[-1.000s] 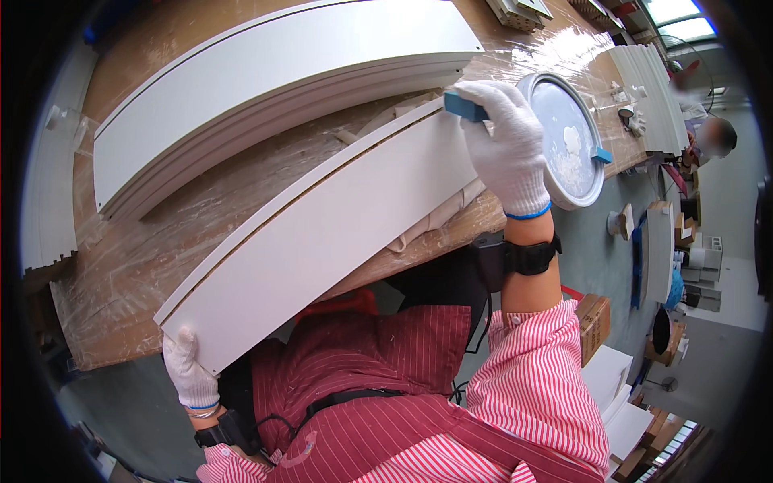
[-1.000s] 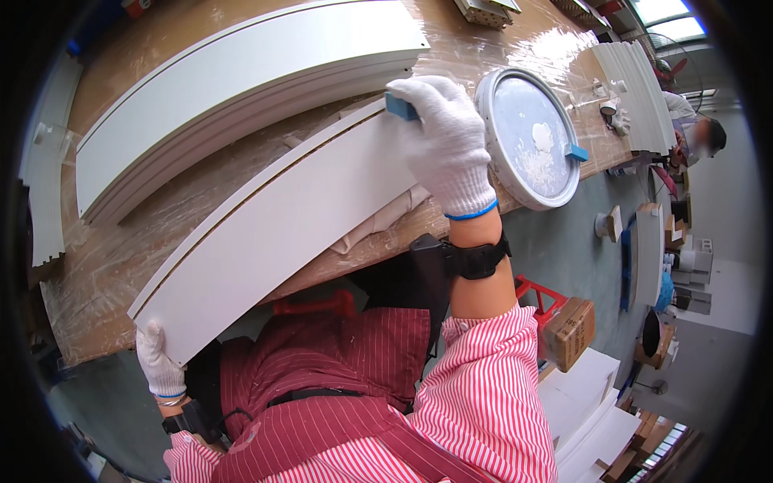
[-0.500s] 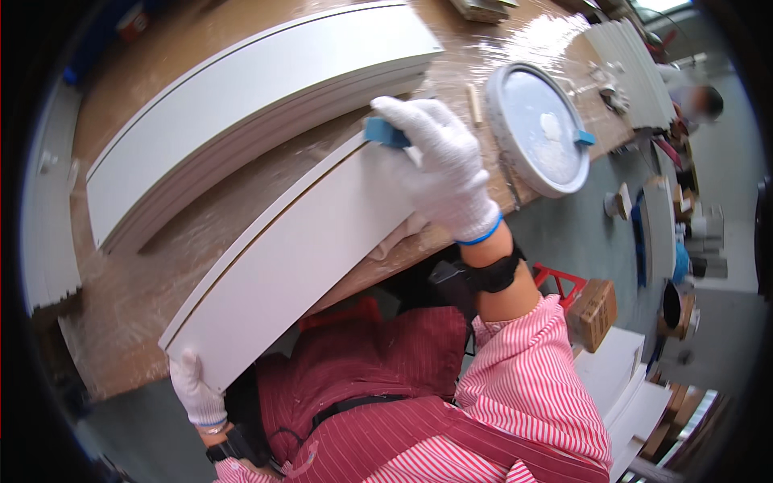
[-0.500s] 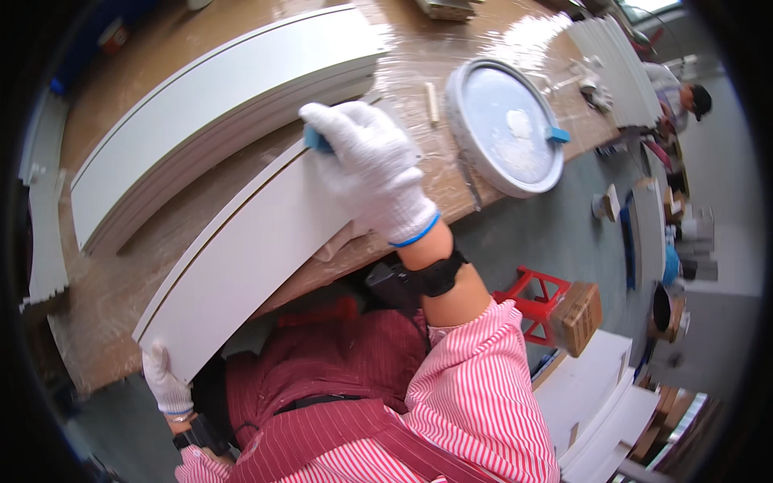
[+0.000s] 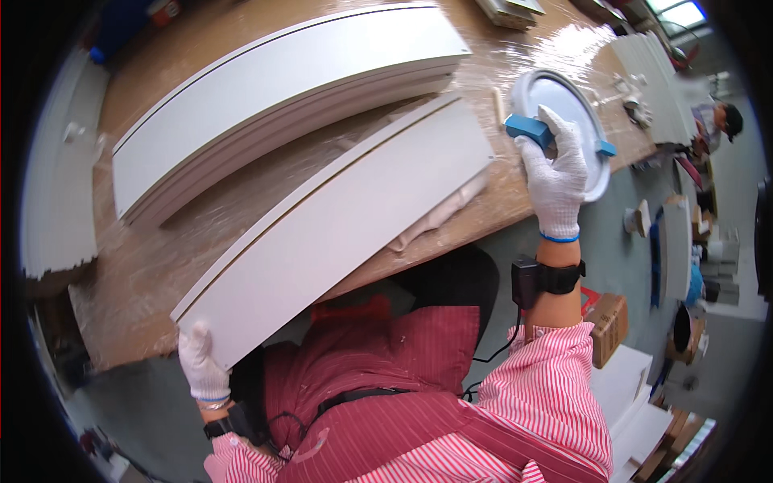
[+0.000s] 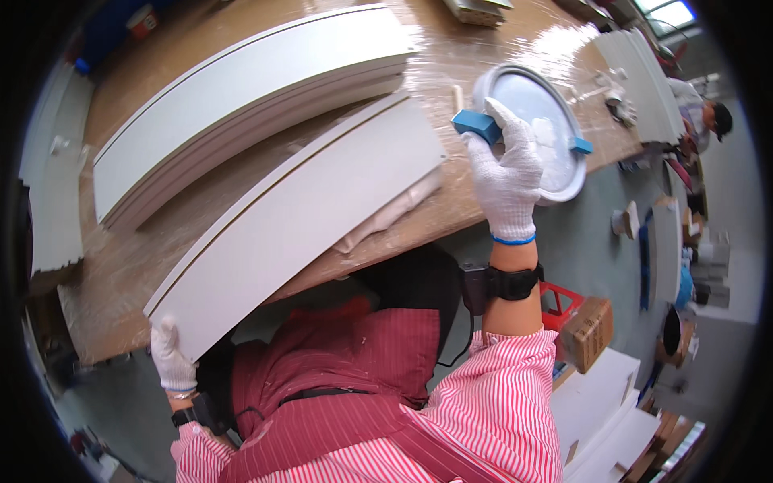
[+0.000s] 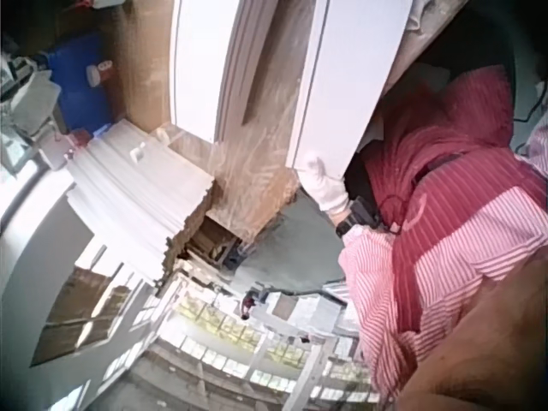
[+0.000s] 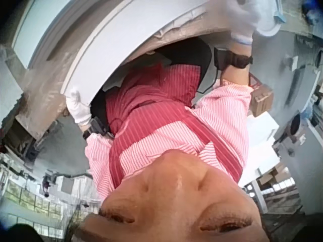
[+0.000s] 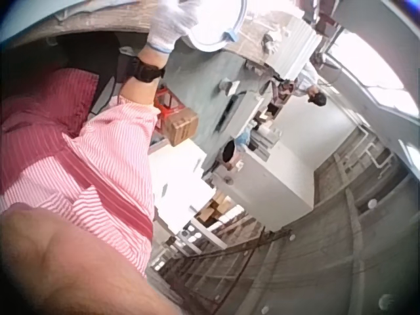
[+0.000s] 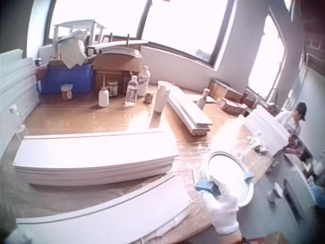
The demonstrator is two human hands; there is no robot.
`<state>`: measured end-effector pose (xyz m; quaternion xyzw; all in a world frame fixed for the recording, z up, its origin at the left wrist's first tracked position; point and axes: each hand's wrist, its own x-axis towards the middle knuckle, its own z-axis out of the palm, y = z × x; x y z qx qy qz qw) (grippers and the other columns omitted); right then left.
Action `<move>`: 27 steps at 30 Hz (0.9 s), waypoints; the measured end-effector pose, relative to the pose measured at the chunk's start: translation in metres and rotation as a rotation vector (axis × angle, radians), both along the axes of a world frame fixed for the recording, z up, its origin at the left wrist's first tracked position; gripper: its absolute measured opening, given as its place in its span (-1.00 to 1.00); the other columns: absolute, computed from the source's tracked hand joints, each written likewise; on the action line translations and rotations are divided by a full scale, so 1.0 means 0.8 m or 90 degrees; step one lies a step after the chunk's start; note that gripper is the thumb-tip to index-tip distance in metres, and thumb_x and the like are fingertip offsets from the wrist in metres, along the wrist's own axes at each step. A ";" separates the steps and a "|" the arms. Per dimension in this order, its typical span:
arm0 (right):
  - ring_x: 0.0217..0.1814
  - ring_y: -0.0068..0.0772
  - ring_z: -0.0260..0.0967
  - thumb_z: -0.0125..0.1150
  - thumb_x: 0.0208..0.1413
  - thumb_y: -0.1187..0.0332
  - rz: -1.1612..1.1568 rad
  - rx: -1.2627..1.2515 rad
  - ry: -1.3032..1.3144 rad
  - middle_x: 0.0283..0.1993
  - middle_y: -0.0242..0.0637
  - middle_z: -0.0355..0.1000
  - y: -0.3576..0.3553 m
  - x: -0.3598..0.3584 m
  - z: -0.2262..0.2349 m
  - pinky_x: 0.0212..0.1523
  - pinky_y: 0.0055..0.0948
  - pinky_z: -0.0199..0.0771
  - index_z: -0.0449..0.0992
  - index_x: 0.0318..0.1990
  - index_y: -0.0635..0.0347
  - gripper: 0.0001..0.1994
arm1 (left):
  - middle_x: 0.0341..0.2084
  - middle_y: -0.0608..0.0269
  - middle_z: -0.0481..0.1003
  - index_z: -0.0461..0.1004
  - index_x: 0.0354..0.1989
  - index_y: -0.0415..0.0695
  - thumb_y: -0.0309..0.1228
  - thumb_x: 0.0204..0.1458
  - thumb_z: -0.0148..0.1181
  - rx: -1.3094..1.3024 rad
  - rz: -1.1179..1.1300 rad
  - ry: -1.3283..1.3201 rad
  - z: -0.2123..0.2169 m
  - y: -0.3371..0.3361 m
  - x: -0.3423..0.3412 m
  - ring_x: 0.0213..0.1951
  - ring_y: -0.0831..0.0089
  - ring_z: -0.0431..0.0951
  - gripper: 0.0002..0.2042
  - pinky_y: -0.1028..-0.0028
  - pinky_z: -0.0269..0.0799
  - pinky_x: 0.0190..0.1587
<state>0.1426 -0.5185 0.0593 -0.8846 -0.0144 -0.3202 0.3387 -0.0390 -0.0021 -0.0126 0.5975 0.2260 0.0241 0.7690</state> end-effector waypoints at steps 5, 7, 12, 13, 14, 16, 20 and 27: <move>0.00 -0.33 0.50 0.37 0.03 0.56 0.101 0.024 0.035 0.04 -0.15 0.52 0.046 0.035 -0.011 0.05 -0.39 0.50 0.52 0.15 0.26 -0.54 | 0.08 0.12 0.50 0.32 0.25 -0.27 -0.29 0.20 0.29 -0.064 0.009 -0.018 0.018 -0.025 0.006 0.04 0.31 0.57 -0.48 0.31 0.52 0.11; 0.06 -0.28 0.50 0.33 0.06 0.57 0.128 0.002 0.029 0.06 -0.13 0.52 0.052 0.048 -0.015 0.10 -0.37 0.49 0.52 0.16 0.24 -0.55 | 0.07 0.13 0.50 0.31 0.26 -0.27 -0.28 0.19 0.30 -0.049 -0.013 -0.015 0.014 -0.022 0.009 0.04 0.31 0.56 -0.46 0.30 0.52 0.11; 0.06 -0.37 0.48 0.30 0.09 0.57 0.154 -0.117 0.066 0.03 -0.19 0.53 0.079 0.048 -0.008 0.10 -0.41 0.47 0.51 0.19 0.23 -0.55 | 0.03 0.13 0.53 0.35 0.23 -0.31 -0.32 0.11 0.38 -0.117 -0.012 0.006 0.012 -0.021 0.009 0.03 0.33 0.58 -0.44 0.33 0.52 0.11; 0.06 -0.40 0.47 0.30 0.10 0.57 0.163 -0.077 0.086 0.03 -0.22 0.52 0.088 0.046 -0.005 0.10 -0.43 0.47 0.50 0.20 0.21 -0.54 | 0.02 0.13 0.55 0.37 0.21 -0.33 -0.37 0.10 0.39 -0.152 -0.025 -0.001 0.016 -0.022 0.009 0.02 0.35 0.58 -0.46 0.36 0.51 0.11; 0.05 -0.43 0.46 0.30 0.11 0.58 0.170 -0.038 0.108 0.02 -0.24 0.52 0.098 0.043 -0.003 0.09 -0.45 0.46 0.50 0.21 0.20 -0.53 | 0.02 0.13 0.55 0.37 0.21 -0.33 -0.37 0.10 0.39 -0.148 -0.009 0.001 0.020 -0.022 0.008 0.02 0.35 0.58 -0.46 0.36 0.51 0.11; 0.08 -0.45 0.44 0.28 0.14 0.59 0.228 0.052 0.111 0.05 -0.24 0.49 0.123 0.033 0.003 0.13 -0.48 0.43 0.43 0.27 0.27 -0.50 | 0.03 0.11 0.54 0.37 0.21 -0.33 -0.40 0.05 0.43 -0.159 -0.026 -0.003 0.018 -0.020 0.007 0.03 0.35 0.58 -0.43 0.36 0.50 0.11; 0.13 -0.39 0.40 0.23 0.18 0.62 0.231 0.259 0.167 0.14 -0.14 0.42 0.168 0.007 0.034 0.23 -0.48 0.35 0.32 0.30 0.43 -0.48 | 0.03 0.11 0.54 0.37 0.21 -0.34 -0.45 0.07 0.40 -0.209 -0.023 -0.021 0.012 -0.017 0.010 0.01 0.37 0.57 -0.46 0.37 0.51 0.10; 0.14 -0.46 0.37 0.22 0.19 0.61 0.290 0.260 0.204 0.13 -0.19 0.43 0.210 -0.029 0.049 0.16 -0.52 0.35 0.40 0.26 0.35 -0.55 | 0.05 0.07 0.52 0.34 0.24 -0.33 -0.14 0.38 -0.04 -0.299 -0.016 -0.030 0.014 -0.013 0.016 0.04 0.36 0.57 -0.52 0.38 0.51 0.11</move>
